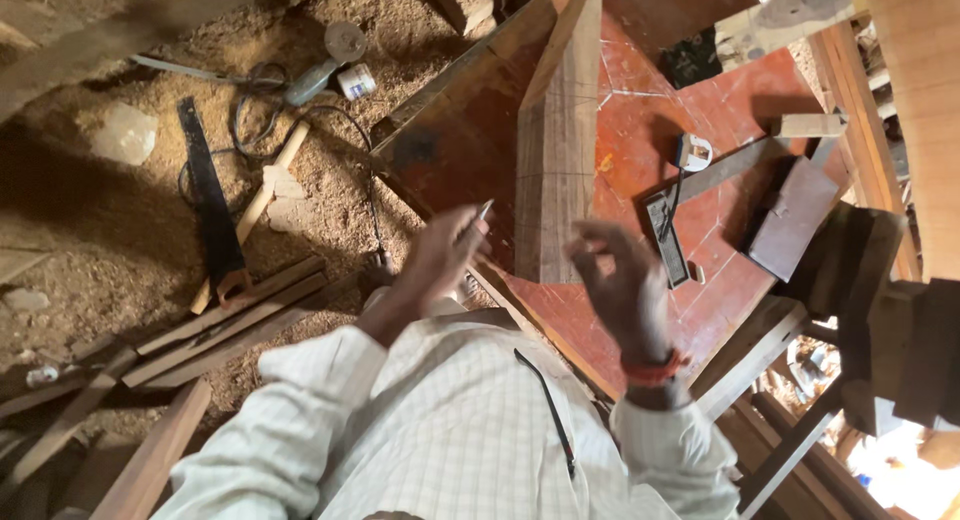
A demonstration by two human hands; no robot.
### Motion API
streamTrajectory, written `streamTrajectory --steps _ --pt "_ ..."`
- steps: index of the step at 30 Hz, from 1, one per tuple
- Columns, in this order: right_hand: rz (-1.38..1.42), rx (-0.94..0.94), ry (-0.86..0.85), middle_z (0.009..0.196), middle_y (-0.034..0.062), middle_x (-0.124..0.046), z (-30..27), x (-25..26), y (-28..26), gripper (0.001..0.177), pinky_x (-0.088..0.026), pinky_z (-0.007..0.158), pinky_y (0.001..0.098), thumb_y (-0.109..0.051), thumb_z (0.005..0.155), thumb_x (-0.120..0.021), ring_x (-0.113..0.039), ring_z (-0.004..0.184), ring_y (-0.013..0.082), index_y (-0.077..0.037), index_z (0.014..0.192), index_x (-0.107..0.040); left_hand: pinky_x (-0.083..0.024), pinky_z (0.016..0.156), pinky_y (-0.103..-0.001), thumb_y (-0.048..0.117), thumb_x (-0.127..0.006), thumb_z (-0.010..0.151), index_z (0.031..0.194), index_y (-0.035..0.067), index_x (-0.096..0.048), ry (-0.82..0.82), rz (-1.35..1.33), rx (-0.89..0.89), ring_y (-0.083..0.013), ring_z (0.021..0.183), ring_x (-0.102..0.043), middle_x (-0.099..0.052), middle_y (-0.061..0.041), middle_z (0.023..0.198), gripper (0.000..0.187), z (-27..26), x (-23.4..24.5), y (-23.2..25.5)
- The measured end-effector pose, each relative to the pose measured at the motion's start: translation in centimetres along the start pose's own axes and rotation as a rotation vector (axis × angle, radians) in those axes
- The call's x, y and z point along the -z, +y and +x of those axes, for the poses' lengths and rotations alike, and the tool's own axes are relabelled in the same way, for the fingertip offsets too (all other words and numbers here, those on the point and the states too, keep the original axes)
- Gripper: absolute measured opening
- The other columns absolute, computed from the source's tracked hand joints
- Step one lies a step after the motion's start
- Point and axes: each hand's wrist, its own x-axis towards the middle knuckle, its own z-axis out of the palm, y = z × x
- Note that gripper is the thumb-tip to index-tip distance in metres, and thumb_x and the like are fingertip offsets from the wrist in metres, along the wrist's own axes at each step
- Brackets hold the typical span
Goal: The person marks a wooden plank with a pencil and a square ruler, then uses sandpaper to smooth the edges. They repeat this process on a second plank, handling each piece individually on a red workbench.
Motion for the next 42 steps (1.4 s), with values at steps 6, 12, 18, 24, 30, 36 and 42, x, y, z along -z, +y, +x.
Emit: streamTrajectory --steps 6,12,18,24,30,36,42 --pt "-0.092 0.28 -0.077 0.129 0.0176 -0.063 3.1 -0.7 -0.1 0.032 -0.048 0.099 0.0465 -0.015 0.088 -0.077 -0.059 0.119 0.0383 -0.007 0.117 -0.068 -0.06 0.055 -0.036 0.003 -0.043 0.106 0.131 0.005 -0.062 0.3 0.465 -0.337 -0.0211 0.065 -0.069 -0.072 -0.014 0.099 0.032 7.9 0.8 3.1" --pt "-0.053 0.299 0.038 0.135 0.0148 -0.064 2.5 -1.9 1.2 0.025 -0.049 0.101 0.0456 -0.011 0.087 -0.076 -0.06 0.121 0.0369 -0.008 0.111 -0.068 -0.058 0.083 -0.048 0.005 -0.054 0.098 0.102 0.006 -0.073 0.469 0.628 -0.407 -0.0377 0.096 -0.072 -0.074 -0.017 0.101 0.02 13.0 -1.8 3.6" --pt "-0.036 0.279 0.025 0.136 0.01 -0.065 2.5 -1.4 1.7 0.013 -0.053 0.092 0.0443 -0.013 0.087 -0.077 -0.064 0.115 0.0349 -0.009 0.095 -0.068 -0.055 0.079 -0.05 0.011 -0.056 0.094 0.101 0.005 -0.075 0.528 0.487 -0.485 -0.0406 0.09 -0.071 -0.073 -0.021 0.097 0.02 13.1 -1.7 4.0" --pt "-0.018 0.248 0.005 0.137 0.0106 -0.065 2.4 -1.5 2.4 0.013 -0.054 0.09 0.0436 -0.012 0.086 -0.078 -0.064 0.111 0.0354 -0.008 0.094 -0.068 -0.058 0.073 -0.048 0.004 -0.058 0.091 0.086 0.002 -0.074 0.479 0.649 -0.436 -0.0398 0.084 -0.072 -0.074 -0.02 0.089 0.017 11.5 -2.6 4.5" --pt "-0.019 0.337 0.052 0.138 0.0116 -0.063 2.7 -1.3 2.3 0.015 -0.054 0.093 0.0448 -0.012 0.089 -0.078 -0.066 0.115 0.0332 -0.007 0.095 -0.066 -0.054 0.043 -0.031 -0.005 -0.052 0.099 0.087 0.0 -0.072 0.295 0.784 -0.41 -0.0196 0.057 -0.066 -0.069 -0.016 0.074 0.024 4.3 -5.8 0.4" --pt "0.291 0.276 -0.01 0.124 0.014 -0.072 2.1 0.6 3.2 0.014 -0.057 0.089 0.0368 -0.011 0.091 -0.077 -0.071 0.111 0.0294 -0.006 0.103 -0.074 -0.049 0.055 -0.037 0.007 -0.065 0.096 0.075 0.001 -0.073 -0.114 0.762 -0.125 -0.0199 0.058 -0.064 -0.069 -0.013 0.067 0.023 -4.2 -5.2 0.4" --pt "0.725 -0.169 -0.06 0.091 0.0007 -0.075 -3.4 1.3 3.4 0.015 -0.057 0.074 0.0245 -0.016 0.094 -0.073 -0.067 0.084 0.0065 -0.003 0.102 -0.075 -0.051 0.057 -0.024 0.021 -0.061 0.099 0.11 0.008 -0.068 -0.032 -0.425 -0.087 -0.0065 0.063 -0.06 -0.07 -0.002 0.08 0.017 -6.6 -3.4 4.4"
